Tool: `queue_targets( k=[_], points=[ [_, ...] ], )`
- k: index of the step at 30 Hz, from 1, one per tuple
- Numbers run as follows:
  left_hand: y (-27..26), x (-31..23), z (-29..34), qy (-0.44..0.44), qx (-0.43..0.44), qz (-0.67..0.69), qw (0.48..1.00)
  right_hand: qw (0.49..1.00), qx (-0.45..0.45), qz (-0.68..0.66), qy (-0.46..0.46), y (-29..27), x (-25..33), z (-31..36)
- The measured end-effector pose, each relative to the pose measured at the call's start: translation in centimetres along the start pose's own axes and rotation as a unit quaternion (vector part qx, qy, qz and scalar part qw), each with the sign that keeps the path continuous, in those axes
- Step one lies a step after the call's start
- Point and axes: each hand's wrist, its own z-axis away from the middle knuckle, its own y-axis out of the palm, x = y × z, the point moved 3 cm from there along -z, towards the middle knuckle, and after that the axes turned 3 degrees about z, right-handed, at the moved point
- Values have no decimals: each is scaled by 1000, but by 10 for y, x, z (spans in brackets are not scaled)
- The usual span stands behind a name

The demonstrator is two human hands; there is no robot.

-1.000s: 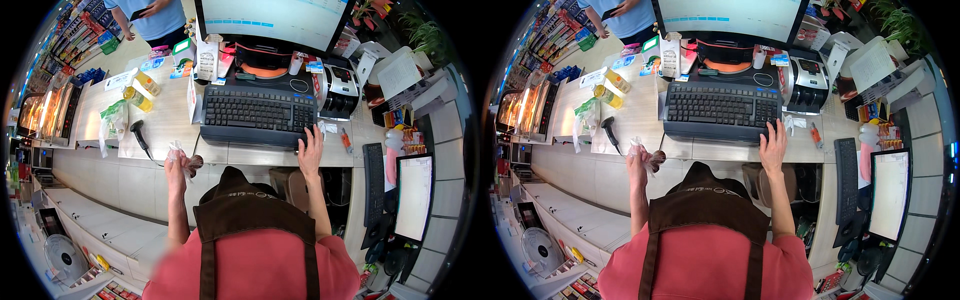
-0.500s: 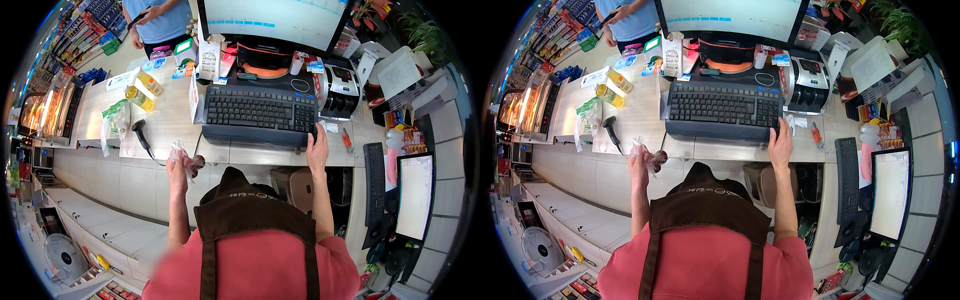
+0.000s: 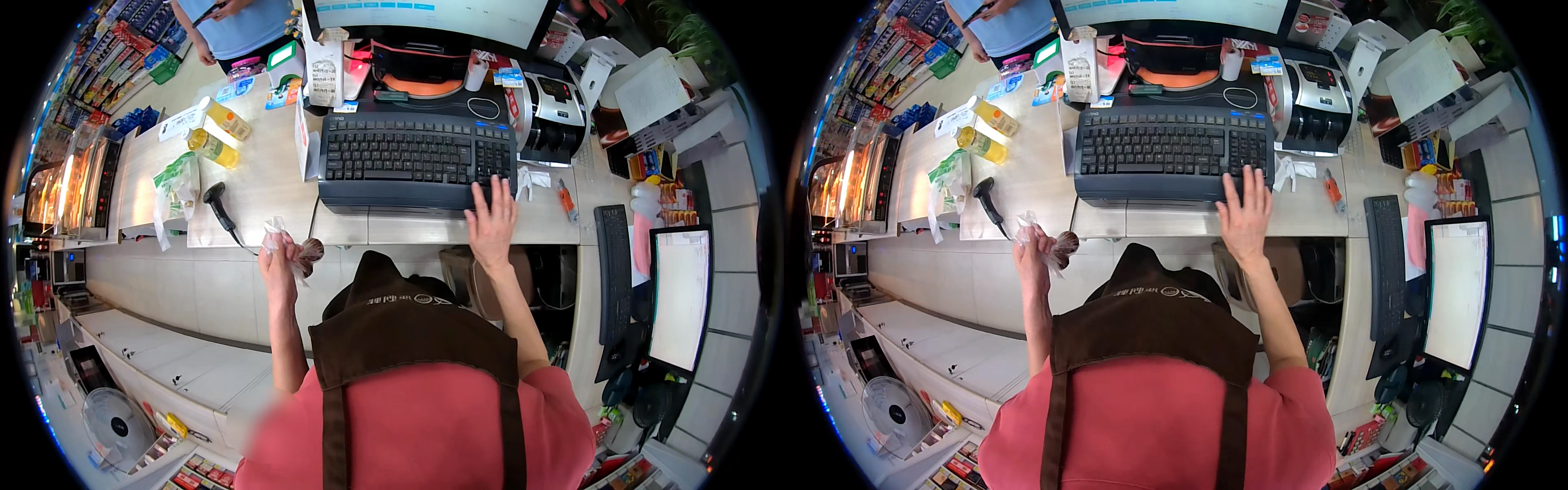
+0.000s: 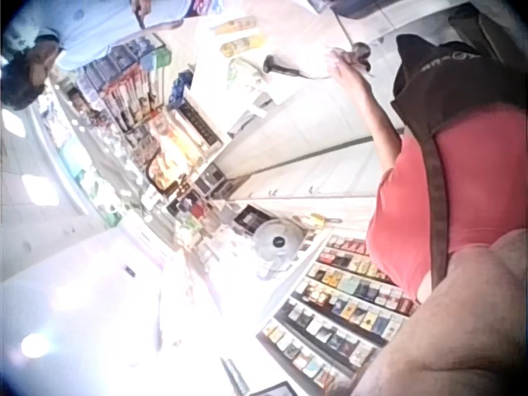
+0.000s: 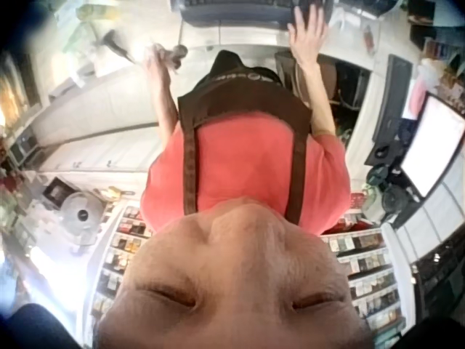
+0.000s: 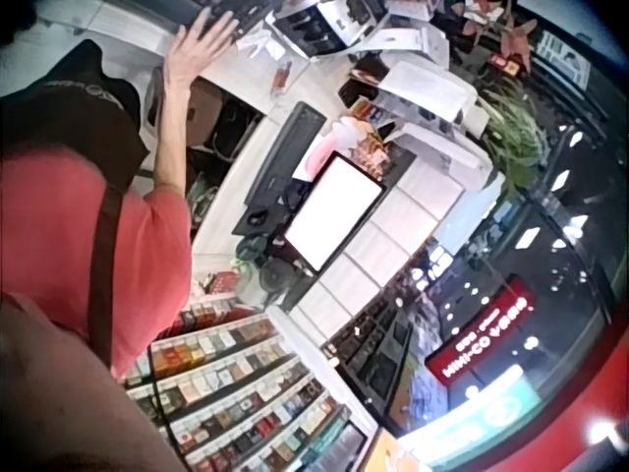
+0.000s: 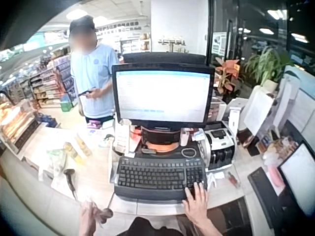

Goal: The person retrieves a packaged item from a microwave, places it in a display warmer, then scoops marinated eggs from a rice cooker into a plastic bag. They complete a transaction at the register, pack the items with a bottle of juice, and hand the bag to a customer.

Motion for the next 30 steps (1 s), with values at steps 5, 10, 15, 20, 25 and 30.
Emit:
queue_targets(
  k=[5, 10, 15, 20, 25, 30],
  points=[
    [3, -3, -2, 1, 0, -4, 1000, 1000, 6, -13, 11, 9, 11, -8],
    [5, -6, -2, -5, -10, -15, 1000, 1000, 0, -19, 1, 12, 12, -21],
    [1, -4, -4, -8, -17, -10, 1000, 1000, -2, -12, 23, 13, 12, -37],
    [0, -7, -4, -13, -28, -20, 999, 998, -12, -34, 43, 0, -3, -40],
    [0, -2, -7, -13, -22, -12, 1000, 996, -50, -5, 73, 0, -36, -29],
    [6, -3, -10, -19, -15, -20, 1000, 998, -10, 37, 51, 2, -38, -33]
  ],
)
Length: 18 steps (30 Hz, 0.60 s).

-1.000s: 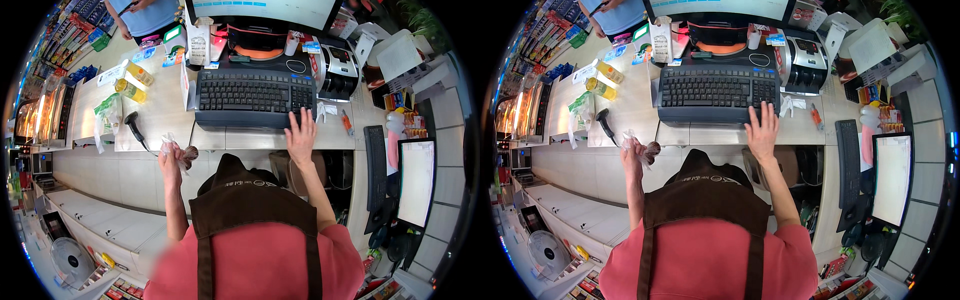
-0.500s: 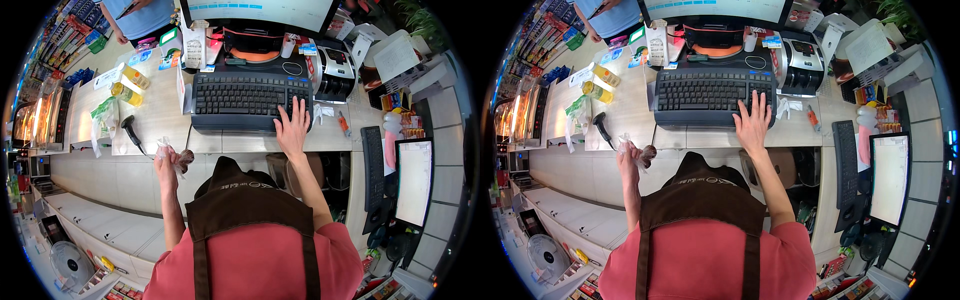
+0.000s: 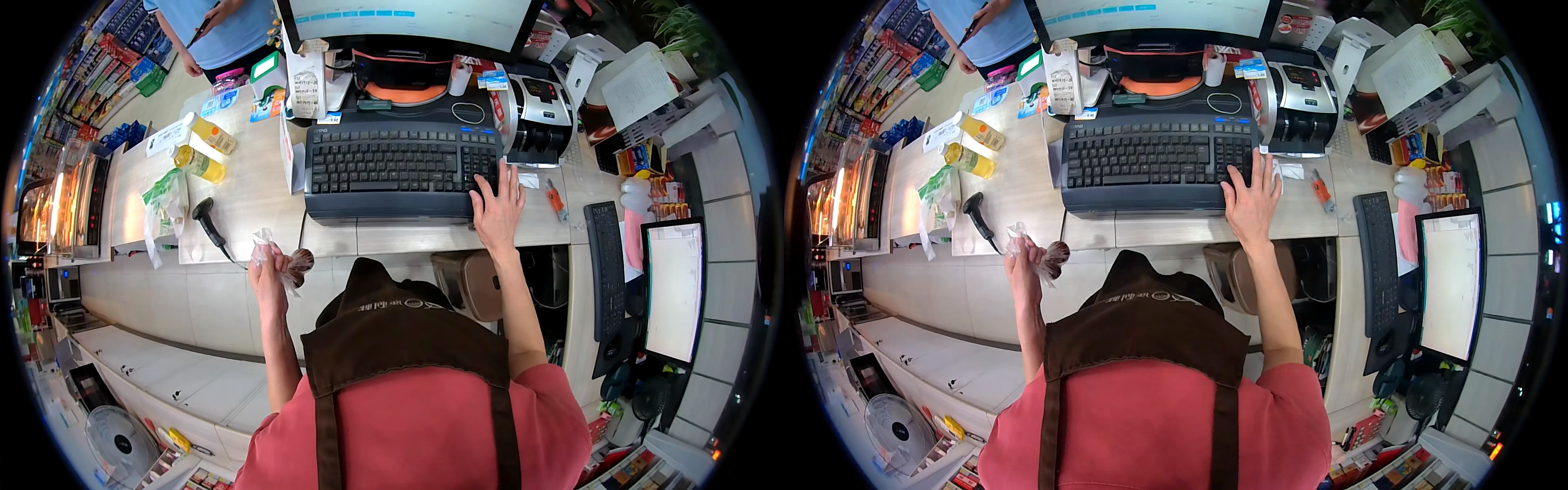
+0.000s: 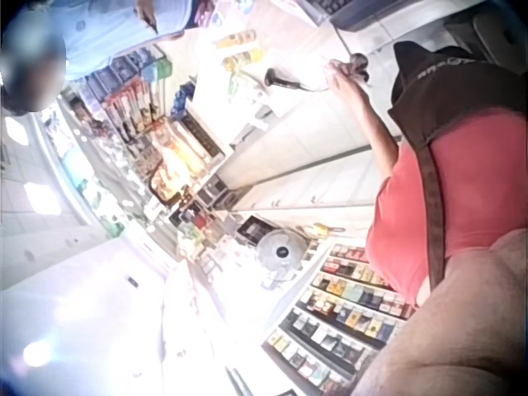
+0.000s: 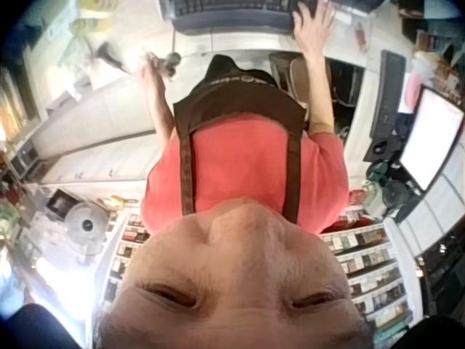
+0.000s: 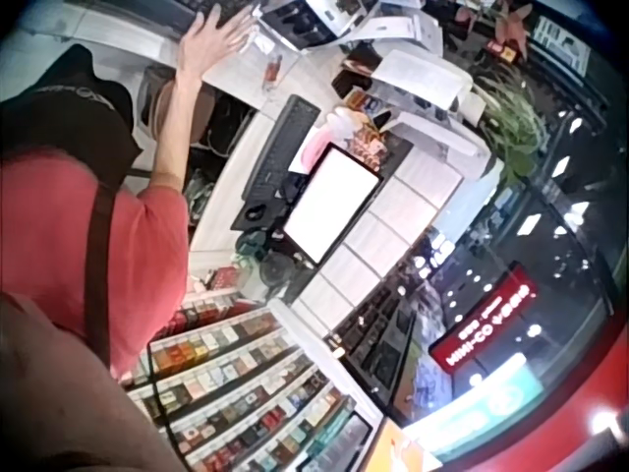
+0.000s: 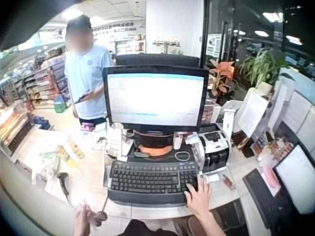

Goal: The person retrieves a packaged item from a microwave, places it in a display warmer, then scoops marinated eggs from a rice cooker into a plastic bag. They complete a transaction at the register, pack the items with a bottle of juice, and hand the bag to a customer.

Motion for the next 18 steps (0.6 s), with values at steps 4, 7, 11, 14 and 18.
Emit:
queue_targets(
  k=[4, 7, 11, 14, 18],
  points=[
    [2, -2, -1, 2, -3, -6, 1000, 997, -23, -54, 46, -11, -7, 4],
    [2, -2, -1, 7, 2, -6, 1000, 997, 5, -28, 70, -2, -17, 15],
    [0, 0, -1, 2, 2, -8, 1000, 996, 6, -53, 75, 3, -23, 14],
    [1, -1, 0, 7, -3, -12, 1000, 984, 17, -138, 111, -1, -20, 0],
    [4, 1, -1, 12, 5, -7, 1000, 988, 32, -109, 109, 5, -22, -10]
  ],
)
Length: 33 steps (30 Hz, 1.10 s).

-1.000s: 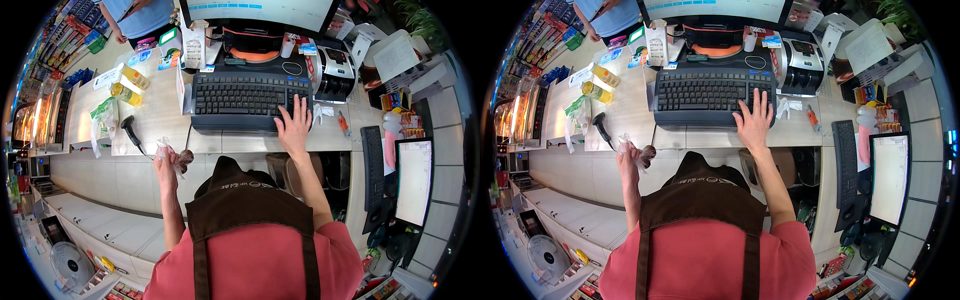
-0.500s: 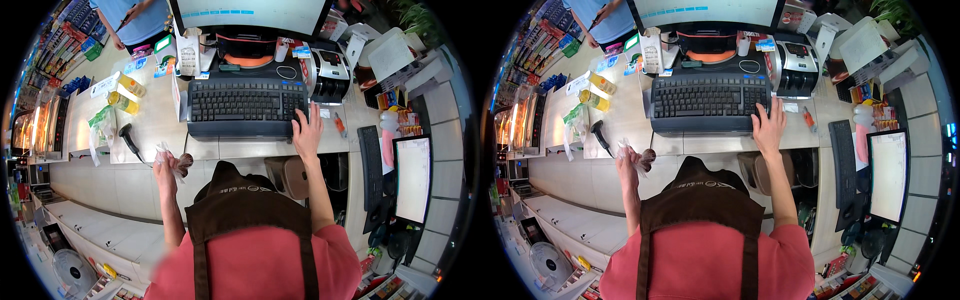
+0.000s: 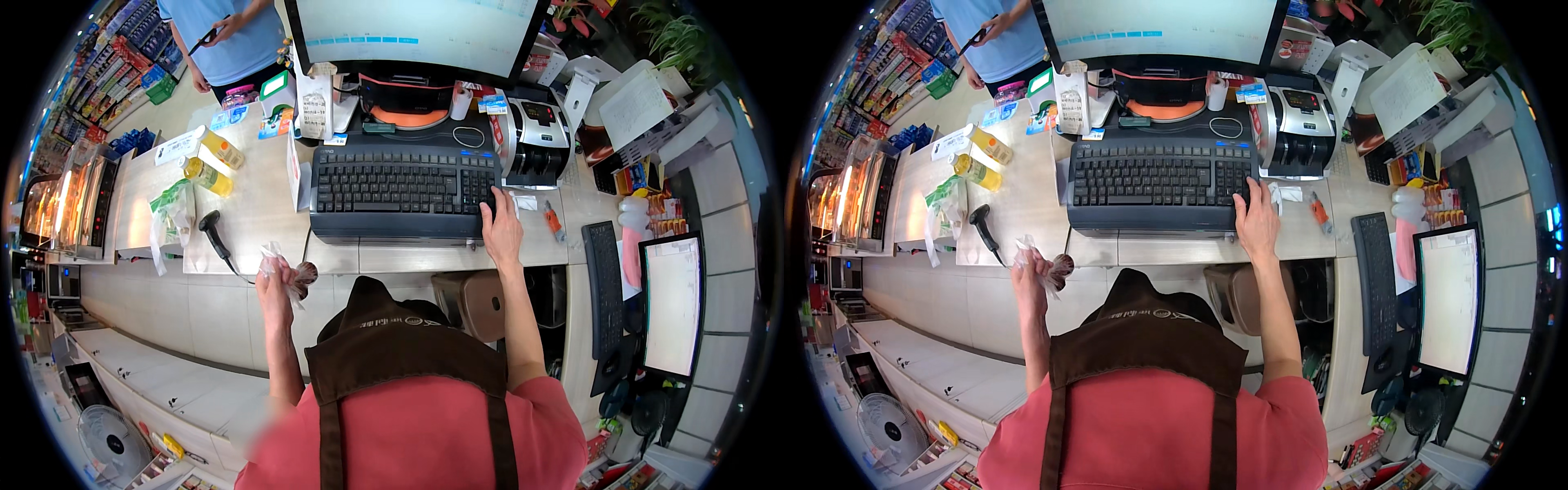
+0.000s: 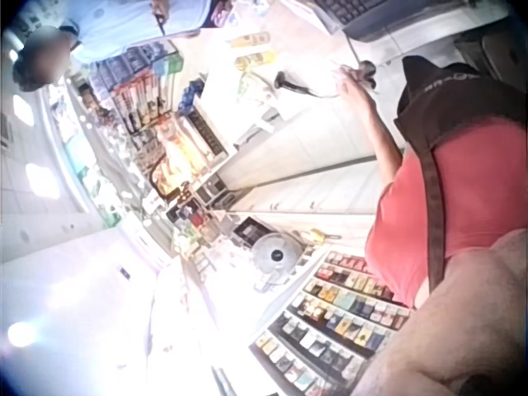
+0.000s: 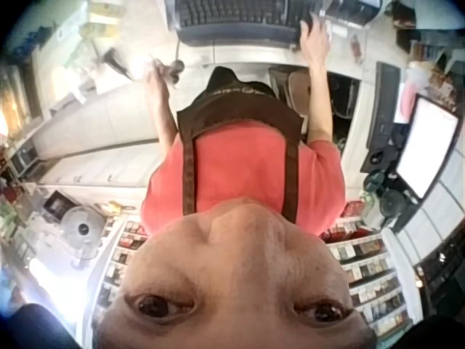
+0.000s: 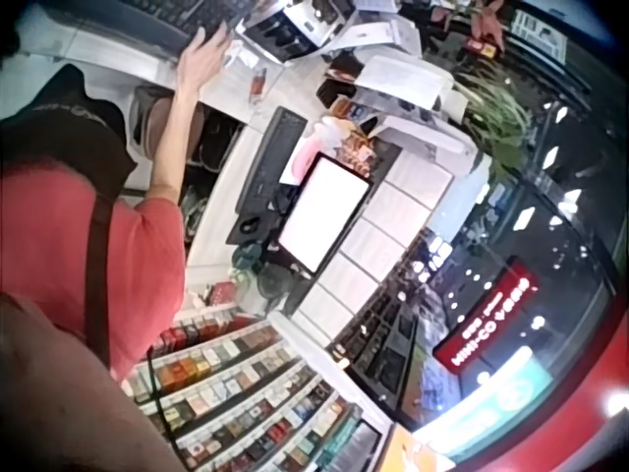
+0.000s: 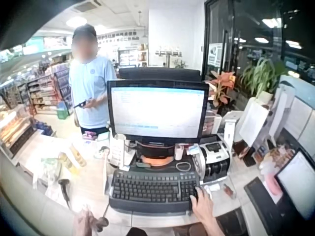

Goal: The person retrieves a packaged item from a microwave, places it in a display warmer, then scoops marinated eggs from a rice cooker into a plastic bag. They complete a transaction at the register, pack the items with a bottle of juice, and hand the bag to a customer.

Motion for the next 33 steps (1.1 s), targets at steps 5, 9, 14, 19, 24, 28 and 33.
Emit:
queue_targets(
  k=[5, 9, 14, 19, 24, 28, 33],
  points=[
    [1, 6, 2, -1, 3, 21, 1000, 999, 35, 31, 20, -1, 2, -4],
    [-2, 9, 4, -8, -6, 21, 1000, 1000, -2, -17, -5, -8, 1, 4],
    [0, 8, 6, -3, -24, 14, 1000, 1000, 18, -4, 8, -1, -5, 37],
    [2, 8, 7, -19, -14, 8, 1000, 1000, -1, -19, -1, -15, 3, 34],
    [11, 9, 10, -16, -3, 14, 1000, 1000, 0, -3, -21, -7, -3, 34],
    [6, 10, 18, -14, -15, 15, 1000, 994, -45, -92, -38, -33, 27, 32],
    [-4, 6, 31, -17, -36, 10, 999, 958, 26, -267, -104, -6, 80, 68]
  ],
)
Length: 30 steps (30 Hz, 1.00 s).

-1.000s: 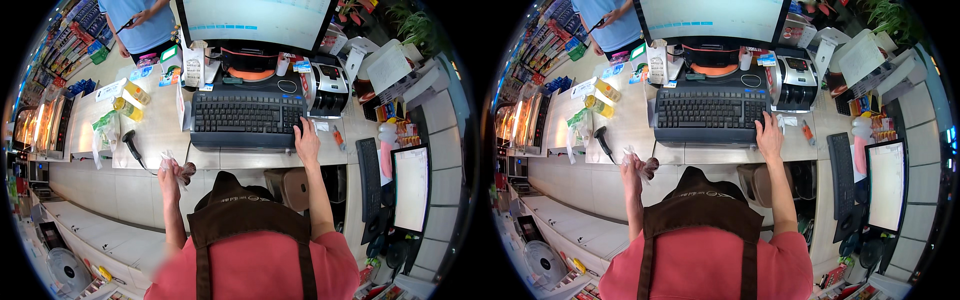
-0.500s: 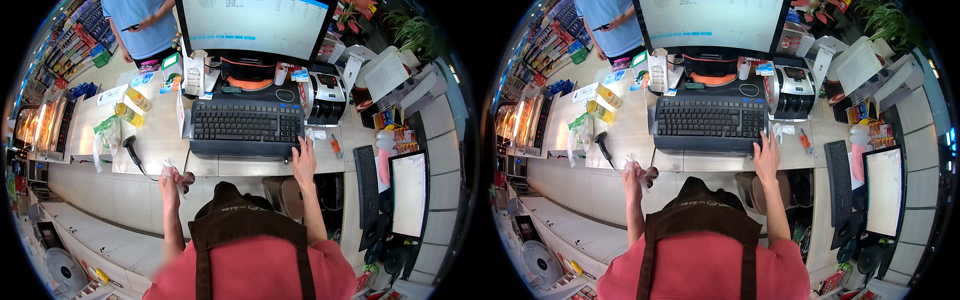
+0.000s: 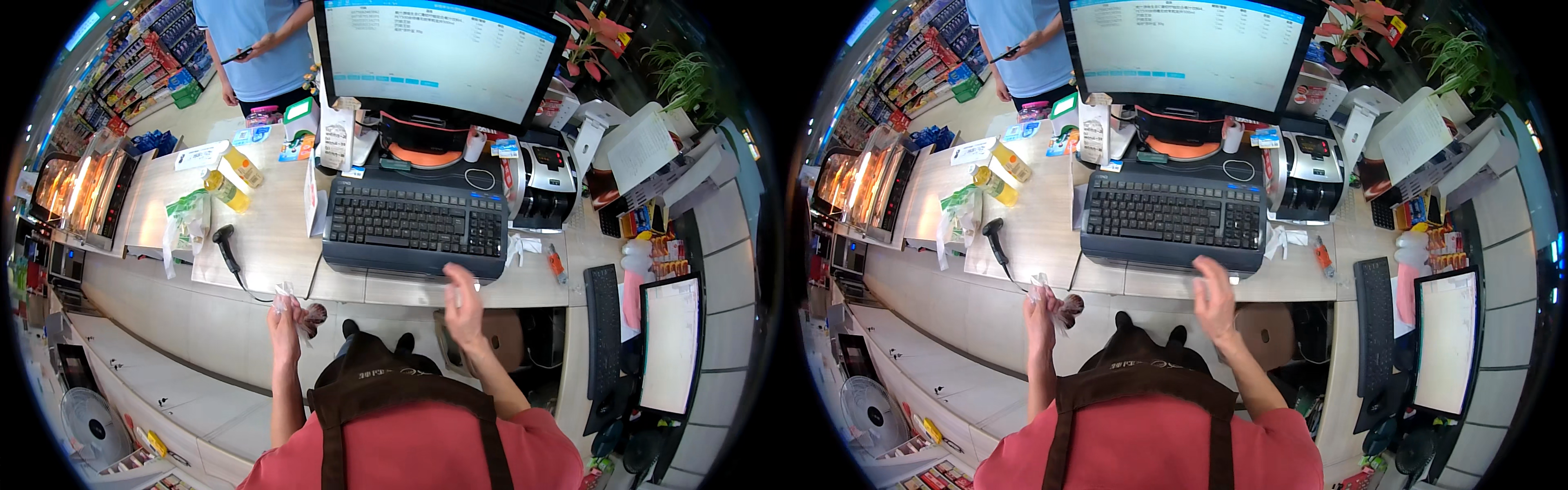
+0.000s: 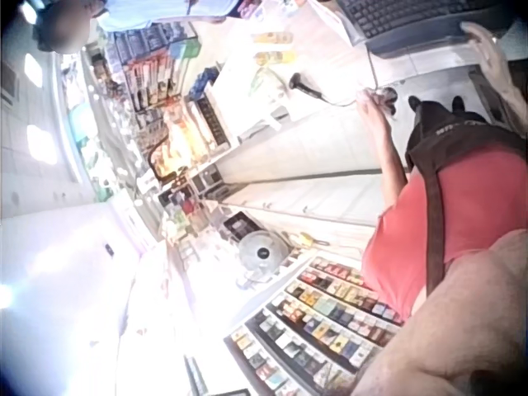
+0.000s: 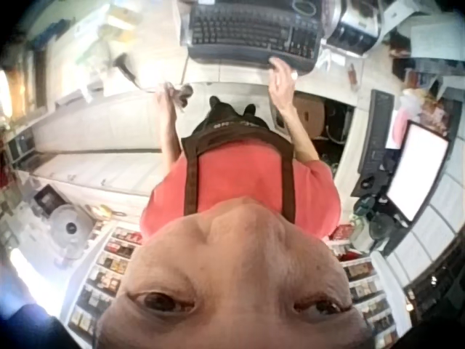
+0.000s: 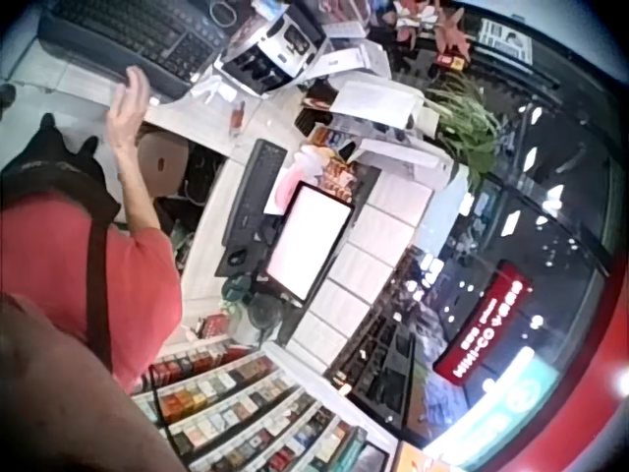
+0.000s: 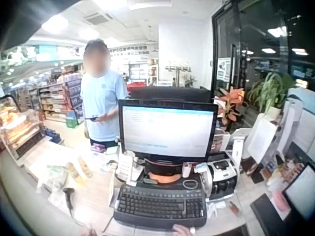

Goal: The person retrieves a packaged item from a microwave, places it in a display warmer, then scoops marinated eggs from a rice cooker into a plastic bag. They complete a transaction at the register, pack the items with a bottle of juice, and hand the bag to a customer.

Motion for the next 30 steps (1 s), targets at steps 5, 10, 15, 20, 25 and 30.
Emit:
queue_targets(
  k=[5, 10, 15, 20, 25, 30],
  points=[
    [-39, 3, -10, -16, -7, 14, 1000, 983, 139, -112, 34, 76, 46, 39],
    [-70, -12, -36, 5, -1, 9, 1000, 947, 232, -204, 85, 128, 89, 44],
    [-127, -29, -73, 7, -1, 30, 1000, 916, 343, -179, 108, 227, 120, 22],
    [-188, -56, -113, -14, 47, 39, 998, 960, 280, 3, 7, 411, 121, -34],
    [-252, -80, -139, 1, 63, 21, 998, 941, 309, 59, 128, 520, 158, -90],
    [-297, -92, -150, -12, 42, 38, 998, 919, 334, 50, 202, 573, 190, -96]
  ],
)
